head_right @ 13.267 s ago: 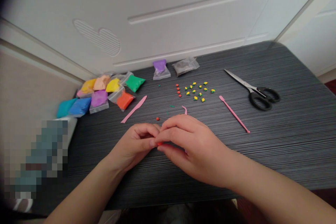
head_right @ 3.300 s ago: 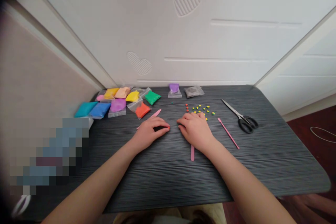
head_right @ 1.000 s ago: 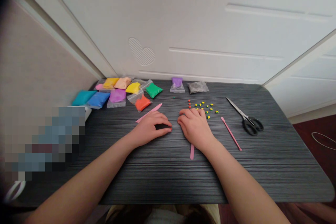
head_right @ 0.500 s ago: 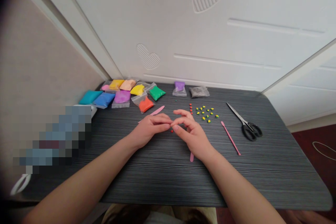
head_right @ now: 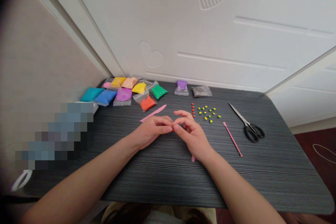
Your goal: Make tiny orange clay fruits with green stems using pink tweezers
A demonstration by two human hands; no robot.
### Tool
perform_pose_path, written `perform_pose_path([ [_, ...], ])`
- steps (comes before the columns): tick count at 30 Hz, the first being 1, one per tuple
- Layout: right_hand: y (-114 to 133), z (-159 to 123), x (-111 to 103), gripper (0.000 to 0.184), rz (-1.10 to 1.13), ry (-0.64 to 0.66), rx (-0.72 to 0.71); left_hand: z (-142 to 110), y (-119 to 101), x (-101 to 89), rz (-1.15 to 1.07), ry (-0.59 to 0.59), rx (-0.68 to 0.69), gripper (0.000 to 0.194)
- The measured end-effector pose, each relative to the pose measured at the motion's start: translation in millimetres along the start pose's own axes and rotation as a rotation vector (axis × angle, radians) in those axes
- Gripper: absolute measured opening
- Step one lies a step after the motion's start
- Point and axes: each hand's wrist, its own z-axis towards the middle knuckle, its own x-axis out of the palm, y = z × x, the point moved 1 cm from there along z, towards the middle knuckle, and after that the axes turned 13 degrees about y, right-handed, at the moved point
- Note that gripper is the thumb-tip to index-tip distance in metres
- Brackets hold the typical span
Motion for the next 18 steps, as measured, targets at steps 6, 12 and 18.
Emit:
perform_pose_path([
  [6,5,-1,-9,0.014,-0.2,-0.064,-0.047,-1,-6,-2.6,0.221,-0.005,0.004,0.01],
  [12,13,-6,-20,0.021,-0.797,-0.124,-0.166,-3,-9,-8.5,0.622,-0.076,0.071,0.014],
  [18,8,-6,-17,0.019,-1.021,-0.077,-0.211,-3,-9,-7.6,0.832,-0.093,0.139,0.011],
])
